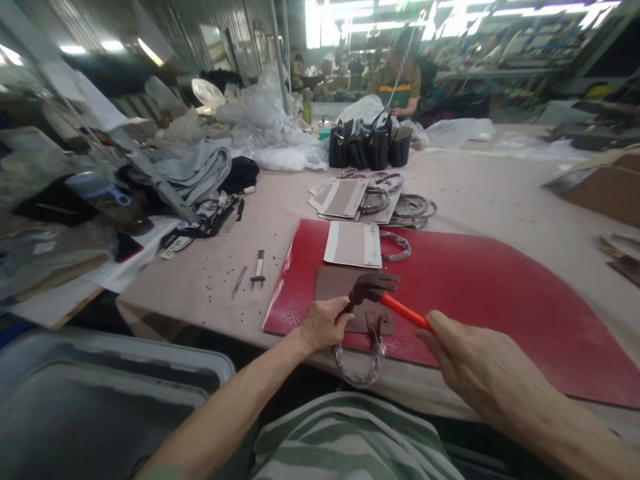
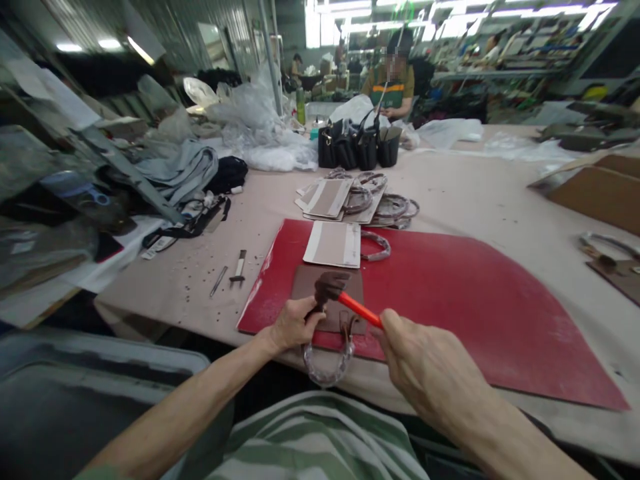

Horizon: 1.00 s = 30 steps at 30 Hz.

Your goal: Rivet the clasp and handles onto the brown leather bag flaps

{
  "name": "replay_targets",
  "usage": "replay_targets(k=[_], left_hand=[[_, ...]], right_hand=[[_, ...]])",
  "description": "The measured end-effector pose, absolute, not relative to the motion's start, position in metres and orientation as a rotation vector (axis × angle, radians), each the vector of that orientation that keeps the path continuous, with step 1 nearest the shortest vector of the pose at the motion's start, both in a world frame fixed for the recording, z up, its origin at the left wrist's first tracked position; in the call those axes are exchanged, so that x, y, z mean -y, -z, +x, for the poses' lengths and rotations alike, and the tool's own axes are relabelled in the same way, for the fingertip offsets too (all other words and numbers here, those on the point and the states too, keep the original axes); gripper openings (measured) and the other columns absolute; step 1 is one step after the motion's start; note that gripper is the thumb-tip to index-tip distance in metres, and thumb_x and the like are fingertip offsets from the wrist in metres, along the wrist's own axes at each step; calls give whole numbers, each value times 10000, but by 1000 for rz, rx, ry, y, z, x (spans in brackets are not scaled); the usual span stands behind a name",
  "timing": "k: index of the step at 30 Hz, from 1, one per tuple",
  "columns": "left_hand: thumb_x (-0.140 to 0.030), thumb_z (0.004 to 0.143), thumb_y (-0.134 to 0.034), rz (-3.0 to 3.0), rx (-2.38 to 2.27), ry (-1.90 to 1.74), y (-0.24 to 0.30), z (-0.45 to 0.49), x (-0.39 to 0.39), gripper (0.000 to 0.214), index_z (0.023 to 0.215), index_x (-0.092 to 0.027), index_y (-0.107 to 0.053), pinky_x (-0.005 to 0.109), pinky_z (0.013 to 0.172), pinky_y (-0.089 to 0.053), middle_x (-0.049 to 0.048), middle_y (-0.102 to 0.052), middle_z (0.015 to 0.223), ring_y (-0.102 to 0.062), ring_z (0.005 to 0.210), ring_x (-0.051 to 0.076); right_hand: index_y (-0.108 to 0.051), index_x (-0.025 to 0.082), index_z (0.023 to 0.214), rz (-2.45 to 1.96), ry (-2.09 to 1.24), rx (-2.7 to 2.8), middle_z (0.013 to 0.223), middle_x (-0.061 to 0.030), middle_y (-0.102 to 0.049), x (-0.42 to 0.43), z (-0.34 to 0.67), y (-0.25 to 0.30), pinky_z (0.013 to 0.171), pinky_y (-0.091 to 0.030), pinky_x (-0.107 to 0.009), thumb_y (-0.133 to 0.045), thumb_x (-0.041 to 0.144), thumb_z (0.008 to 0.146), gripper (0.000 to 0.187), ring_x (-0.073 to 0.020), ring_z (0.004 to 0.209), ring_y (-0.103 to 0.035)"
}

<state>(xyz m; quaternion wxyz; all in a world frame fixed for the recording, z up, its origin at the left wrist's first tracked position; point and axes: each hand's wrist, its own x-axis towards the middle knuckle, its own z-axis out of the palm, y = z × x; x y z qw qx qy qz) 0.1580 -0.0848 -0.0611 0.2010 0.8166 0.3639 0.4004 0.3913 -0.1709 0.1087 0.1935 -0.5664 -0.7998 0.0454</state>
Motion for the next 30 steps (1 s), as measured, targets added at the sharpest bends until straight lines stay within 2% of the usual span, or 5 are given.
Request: replay_targets(k=[8, 11, 15, 20, 30], left_hand=[[-182, 887, -627, 2235, -986, -1170, 57, 158, 86, 161, 1045, -179, -658, 306, 790, -613, 72, -765, 937, -751, 840, 198], [-210, 895, -644, 2170, -1013, -1157, 54, 158, 88, 235, 1128, -188, -657, 308, 837, -612, 70, -772, 986, -751, 890, 195], [-213, 902, -657, 2111, -1041, -1130, 49, 158, 91, 154, 1055, -194, -675, 303, 837, -600, 61, -761, 966, -735, 891, 190], [-178, 910, -649, 2101, -1038, -1163, 46, 159, 92, 95, 999, -193, -680, 285, 811, -583, 51, -736, 939, -715, 881, 178], [-205, 932, -653, 2157, -1053, -1206, 49, 155, 94, 66, 974, -189, -701, 234, 759, -601, 39, -770, 898, -741, 809, 147]], right_hand=[[-440, 267, 679, -2046, -754, 1667, 528, 12, -481, 159, 458, -40, 478, -363, -288, -357, 540, 941, 387, -165, 472, -469], [-517, 240, 719, -2239, -402, 1773, 600, -58, -566, 154, 475, -11, 509, -396, -329, -356, 475, 937, 358, -213, 527, -530], [-640, 140, 1094, -2136, -6, 1894, 1147, -225, -643, 147, 455, 1, 794, -492, -457, -403, 407, 952, 384, -335, 978, -625], [-631, 152, 1241, -1572, -112, 2034, 1290, -181, -615, 130, 391, 17, 1018, -452, -480, -525, 380, 967, 372, -312, 1208, -553], [-628, 133, 1293, -1573, -195, 2155, 1408, -170, -561, 124, 369, 41, 1121, -363, -532, -559, 297, 940, 396, -351, 1310, -457]])
